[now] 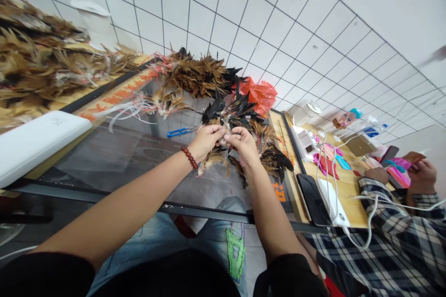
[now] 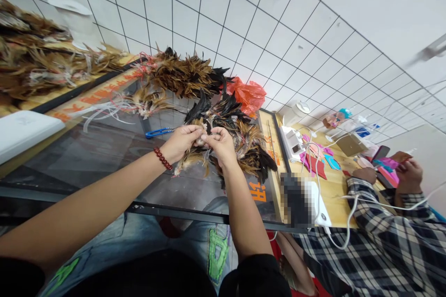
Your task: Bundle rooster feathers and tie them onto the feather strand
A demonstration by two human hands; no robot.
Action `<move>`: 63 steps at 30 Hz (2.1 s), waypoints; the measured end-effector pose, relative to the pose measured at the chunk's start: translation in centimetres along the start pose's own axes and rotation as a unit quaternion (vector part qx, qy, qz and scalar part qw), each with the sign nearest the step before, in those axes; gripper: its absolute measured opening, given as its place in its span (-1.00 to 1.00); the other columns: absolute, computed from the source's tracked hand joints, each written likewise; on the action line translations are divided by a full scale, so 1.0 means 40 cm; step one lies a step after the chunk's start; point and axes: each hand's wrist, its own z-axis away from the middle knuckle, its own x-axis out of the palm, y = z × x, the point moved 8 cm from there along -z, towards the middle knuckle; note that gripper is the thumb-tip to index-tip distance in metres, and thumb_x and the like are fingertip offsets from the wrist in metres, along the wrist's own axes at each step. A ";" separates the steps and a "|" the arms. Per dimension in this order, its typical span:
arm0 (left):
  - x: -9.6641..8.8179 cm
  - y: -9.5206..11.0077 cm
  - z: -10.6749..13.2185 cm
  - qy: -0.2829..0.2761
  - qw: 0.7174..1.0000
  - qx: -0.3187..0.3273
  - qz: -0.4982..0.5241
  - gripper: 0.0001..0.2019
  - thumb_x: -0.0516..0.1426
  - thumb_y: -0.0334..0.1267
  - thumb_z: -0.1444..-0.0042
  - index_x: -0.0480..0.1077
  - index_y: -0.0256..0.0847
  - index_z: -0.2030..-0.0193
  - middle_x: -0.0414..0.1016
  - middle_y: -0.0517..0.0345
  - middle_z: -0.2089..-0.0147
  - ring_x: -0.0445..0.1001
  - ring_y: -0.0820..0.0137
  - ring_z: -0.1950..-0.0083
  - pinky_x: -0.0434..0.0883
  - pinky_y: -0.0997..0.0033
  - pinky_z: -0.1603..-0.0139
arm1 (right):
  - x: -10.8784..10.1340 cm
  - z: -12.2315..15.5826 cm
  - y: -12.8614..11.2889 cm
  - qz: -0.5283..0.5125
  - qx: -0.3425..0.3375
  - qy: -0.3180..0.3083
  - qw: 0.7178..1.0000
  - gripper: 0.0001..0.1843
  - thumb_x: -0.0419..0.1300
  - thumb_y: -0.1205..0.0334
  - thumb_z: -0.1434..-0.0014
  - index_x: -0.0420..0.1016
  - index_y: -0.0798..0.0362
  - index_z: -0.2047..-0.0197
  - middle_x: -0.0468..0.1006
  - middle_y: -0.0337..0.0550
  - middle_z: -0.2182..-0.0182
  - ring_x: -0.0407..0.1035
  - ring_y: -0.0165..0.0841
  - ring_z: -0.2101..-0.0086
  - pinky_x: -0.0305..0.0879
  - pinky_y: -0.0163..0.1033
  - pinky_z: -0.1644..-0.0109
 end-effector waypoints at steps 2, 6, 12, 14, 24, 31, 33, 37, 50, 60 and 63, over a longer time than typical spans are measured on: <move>-0.019 0.002 -0.002 0.040 0.998 0.016 -0.038 -0.79 0.27 -0.17 0.10 0.44 -0.28 0.52 0.31 0.25 0.60 0.16 0.56 0.57 0.13 0.54 0.54 | -0.006 0.002 -0.022 0.030 -0.050 0.020 0.998 -0.50 0.46 0.14 0.21 0.34 0.03 0.23 0.50 -0.36 0.51 0.36 -0.52 0.51 0.29 -0.39 0.40; -0.022 0.039 0.000 0.052 0.978 0.108 -0.170 -0.85 0.19 -0.24 0.02 0.47 -0.25 0.52 0.41 0.20 0.51 0.30 0.47 0.43 0.25 0.50 0.37 | -0.006 0.011 -0.059 0.106 -0.153 0.046 0.981 -0.62 0.41 0.13 0.12 0.47 0.04 0.21 0.47 -0.31 0.40 0.32 -0.51 0.44 0.30 -0.37 0.32; -0.030 0.029 -0.001 0.069 0.983 0.082 -0.149 -0.84 0.20 -0.19 0.01 0.50 -0.24 0.47 0.48 0.16 0.46 0.35 0.44 0.40 0.28 0.47 0.30 | -0.060 0.002 -0.061 0.079 -0.167 0.128 0.974 -0.77 0.30 0.10 0.00 0.55 0.09 0.32 0.50 -0.27 0.48 0.32 -0.48 0.47 0.29 -0.33 0.34; -0.028 0.016 -0.002 0.060 0.991 0.047 -0.107 -0.82 0.21 -0.18 0.01 0.52 -0.25 0.46 0.52 0.12 0.44 0.38 0.45 0.39 0.29 0.47 0.28 | -0.071 -0.004 -0.057 0.045 -0.148 0.133 0.979 -0.75 0.32 0.10 0.03 0.53 0.09 0.32 0.49 -0.30 0.52 0.30 -0.51 0.53 0.27 -0.35 0.41; -0.006 0.014 0.013 0.023 0.999 -0.027 -0.015 -0.81 0.29 -0.18 0.06 0.55 -0.29 0.49 0.55 0.05 0.42 0.40 0.47 0.41 0.31 0.48 0.30 | -0.059 0.060 -0.136 0.163 -0.353 0.192 0.901 -0.83 0.26 0.15 -0.13 0.56 0.06 0.26 0.58 -0.10 0.22 0.48 -0.34 0.16 0.42 -0.15 -0.01; 0.014 -0.001 0.014 -0.005 0.989 -0.074 0.127 -0.81 0.36 -0.27 0.15 0.49 -0.33 0.47 0.49 0.14 0.49 0.41 0.52 0.45 0.34 0.54 0.36 | 0.043 0.118 -0.161 0.360 -0.474 0.070 0.801 -0.84 0.15 0.30 -0.24 0.58 -0.01 0.24 0.63 -0.13 0.22 0.50 -0.39 0.17 0.40 -0.20 0.00; 0.010 -0.001 0.012 0.006 0.984 -0.074 0.160 -0.81 0.37 -0.30 0.16 0.47 -0.33 0.46 0.49 0.15 0.48 0.42 0.53 0.46 0.35 0.55 0.37 | 0.064 0.123 -0.151 0.409 -0.481 0.044 0.775 -0.83 0.14 0.31 -0.24 0.58 -0.02 0.24 0.64 -0.14 0.21 0.49 -0.37 0.15 0.36 -0.16 -0.03; 0.001 0.003 0.011 0.031 0.981 -0.076 0.176 -0.84 0.34 -0.35 0.14 0.46 -0.34 0.45 0.49 0.16 0.47 0.42 0.54 0.47 0.38 0.54 0.38 | 0.067 0.110 -0.131 0.476 -0.436 0.041 0.762 -0.83 0.14 0.28 -0.22 0.58 -0.08 0.25 0.63 -0.16 0.17 0.45 -0.29 0.07 0.21 -0.05 -0.12; -0.010 0.013 0.011 0.048 0.991 -0.030 0.121 -0.84 0.32 -0.28 0.13 0.48 -0.32 0.44 0.51 0.17 0.46 0.42 0.53 0.44 0.38 0.53 0.35 | 0.021 0.070 -0.127 0.311 -0.290 0.096 0.900 -0.82 0.23 0.11 -0.13 0.57 0.02 0.35 0.50 -0.14 0.33 0.37 -0.33 0.24 0.27 -0.17 0.03; -0.043 0.012 0.000 0.101 0.989 -0.012 0.109 -0.81 0.31 -0.24 0.07 0.45 -0.33 0.46 0.48 0.16 0.48 0.41 0.54 0.48 0.38 0.53 0.38 | -0.046 0.017 -0.062 0.141 -0.188 0.131 0.963 -0.77 0.21 0.08 -0.07 0.42 0.09 0.44 0.39 -0.27 0.43 0.25 -0.45 0.37 0.22 -0.32 0.19; -0.038 0.014 0.002 0.096 0.988 -0.016 0.118 -0.85 0.27 -0.29 0.01 0.44 -0.34 0.45 0.48 0.15 0.47 0.42 0.55 0.48 0.41 0.54 0.38 | -0.051 0.015 -0.059 0.097 -0.177 0.144 0.969 -0.76 0.23 0.07 -0.05 0.40 0.09 0.42 0.35 -0.29 0.47 0.21 -0.48 0.42 0.22 -0.34 0.23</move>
